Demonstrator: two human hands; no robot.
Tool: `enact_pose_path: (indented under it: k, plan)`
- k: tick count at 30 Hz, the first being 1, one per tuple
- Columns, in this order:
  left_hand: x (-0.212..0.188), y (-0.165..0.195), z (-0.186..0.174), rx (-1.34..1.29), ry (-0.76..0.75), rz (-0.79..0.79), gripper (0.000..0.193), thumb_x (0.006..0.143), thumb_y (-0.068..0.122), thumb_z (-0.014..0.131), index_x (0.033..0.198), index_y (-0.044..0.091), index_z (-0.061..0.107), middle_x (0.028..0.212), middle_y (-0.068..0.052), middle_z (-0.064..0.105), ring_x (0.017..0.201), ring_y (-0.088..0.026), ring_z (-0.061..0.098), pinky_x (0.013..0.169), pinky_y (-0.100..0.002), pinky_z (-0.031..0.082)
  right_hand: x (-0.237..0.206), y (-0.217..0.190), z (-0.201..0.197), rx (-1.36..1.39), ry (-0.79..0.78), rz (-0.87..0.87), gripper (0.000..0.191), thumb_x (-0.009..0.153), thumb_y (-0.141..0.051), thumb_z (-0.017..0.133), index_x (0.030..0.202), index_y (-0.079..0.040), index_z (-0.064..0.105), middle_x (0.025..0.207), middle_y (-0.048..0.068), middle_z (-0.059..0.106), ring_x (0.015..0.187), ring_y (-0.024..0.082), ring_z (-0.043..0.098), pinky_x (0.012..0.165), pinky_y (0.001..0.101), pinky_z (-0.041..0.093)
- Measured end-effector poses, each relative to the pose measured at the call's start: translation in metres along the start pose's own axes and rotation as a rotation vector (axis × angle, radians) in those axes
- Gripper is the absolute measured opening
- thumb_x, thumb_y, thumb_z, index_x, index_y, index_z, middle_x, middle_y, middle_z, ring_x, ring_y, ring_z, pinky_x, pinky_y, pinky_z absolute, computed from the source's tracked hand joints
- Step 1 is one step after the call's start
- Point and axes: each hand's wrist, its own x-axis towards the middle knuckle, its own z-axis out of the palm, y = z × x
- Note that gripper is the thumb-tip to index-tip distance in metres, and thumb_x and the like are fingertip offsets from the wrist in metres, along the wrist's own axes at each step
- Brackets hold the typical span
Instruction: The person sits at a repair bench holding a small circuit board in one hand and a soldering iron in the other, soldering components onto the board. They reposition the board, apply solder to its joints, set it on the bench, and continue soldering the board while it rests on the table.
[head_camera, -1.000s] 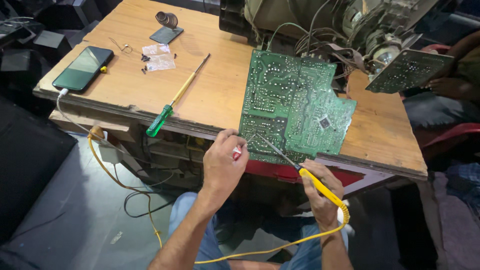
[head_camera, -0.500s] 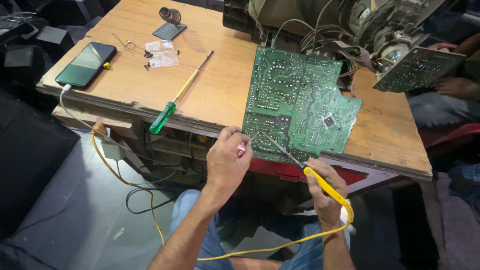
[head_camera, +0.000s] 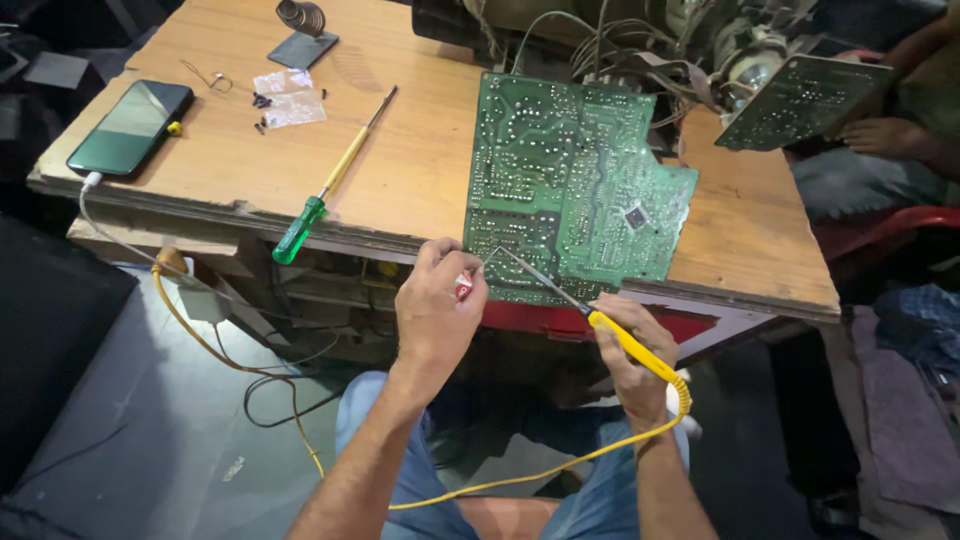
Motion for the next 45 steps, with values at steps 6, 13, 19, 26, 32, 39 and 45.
enact_pose_path:
  k: [6, 13, 19, 26, 32, 39, 45]
  plan:
    - [-0.001, 0.001, -0.004, -0.004, -0.012, -0.004, 0.011, 0.084, 0.010, 0.077, 0.093, 0.009, 0.072, 0.109, -0.010, 0.068, 0.091, -0.032, 0.070, 0.078, -0.043, 0.057, 0.000, -0.008, 0.002, 0.063, 0.013, 0.015, 0.019, 0.092, -0.002, 0.068, 0.110, 0.003, 0.072, 0.113, 0.013, 0.074, 0.112, 0.023, 0.070, 0.105, 0.0344, 0.052]
    - [-0.001, 0.000, -0.002, 0.003, -0.006, 0.000, 0.011, 0.082, 0.010, 0.077, 0.092, 0.009, 0.072, 0.111, -0.010, 0.068, 0.093, -0.033, 0.070, 0.078, -0.044, 0.057, 0.000, -0.002, 0.000, 0.052, -0.008, -0.006, 0.019, 0.093, -0.004, 0.069, 0.110, 0.002, 0.072, 0.112, 0.013, 0.074, 0.113, 0.024, 0.070, 0.107, 0.0349, 0.052]
    - [-0.002, 0.000, -0.005, -0.020, -0.002, -0.020, 0.010, 0.085, 0.012, 0.076, 0.093, 0.008, 0.071, 0.113, -0.011, 0.069, 0.095, -0.033, 0.070, 0.080, -0.043, 0.057, -0.007, 0.003, -0.002, 0.263, 0.128, 0.063, 0.019, 0.094, -0.002, 0.065, 0.111, 0.004, 0.071, 0.117, 0.014, 0.073, 0.112, 0.021, 0.068, 0.104, 0.0320, 0.051]
    - [-0.010, 0.013, -0.023, -0.070, 0.008, 0.046, 0.009, 0.086, 0.010, 0.077, 0.090, 0.006, 0.071, 0.103, -0.012, 0.070, 0.092, -0.031, 0.071, 0.078, -0.041, 0.057, -0.012, -0.010, -0.004, 0.135, 0.120, 0.001, 0.018, 0.096, -0.003, 0.064, 0.111, 0.004, 0.071, 0.117, 0.014, 0.073, 0.111, 0.022, 0.068, 0.104, 0.0323, 0.052]
    - [-0.032, 0.033, -0.037, -0.225, -0.244, -0.011, 0.010, 0.091, 0.009, 0.077, 0.088, 0.003, 0.069, 0.084, -0.011, 0.067, 0.068, -0.026, 0.066, 0.063, -0.035, 0.052, -0.015, -0.034, 0.007, 0.022, 0.126, -0.091, 0.016, 0.094, -0.001, 0.066, 0.109, 0.004, 0.070, 0.108, 0.014, 0.073, 0.101, 0.024, 0.070, 0.094, 0.0334, 0.056]
    - [-0.072, 0.057, -0.050, -0.133, -0.236, 0.156, 0.018, 0.089, 0.005, 0.077, 0.104, 0.003, 0.068, 0.094, -0.013, 0.067, 0.079, -0.029, 0.068, 0.067, -0.038, 0.055, -0.024, -0.073, 0.038, -0.101, 0.080, -0.323, 0.028, 0.096, -0.006, 0.069, 0.122, 0.002, 0.066, 0.107, 0.014, 0.070, 0.099, 0.031, 0.070, 0.089, 0.0377, 0.059]
    - [-0.087, 0.056, -0.062, -0.027, -0.179, 0.342, 0.042, 0.081, 0.004, 0.083, 0.119, 0.003, 0.066, 0.102, -0.015, 0.067, 0.086, -0.034, 0.068, 0.072, -0.042, 0.056, -0.037, -0.094, 0.054, 0.030, -0.057, -0.239, 0.043, 0.101, -0.024, 0.071, 0.135, 0.000, 0.060, 0.107, 0.013, 0.066, 0.098, 0.030, 0.067, 0.086, 0.0365, 0.056]
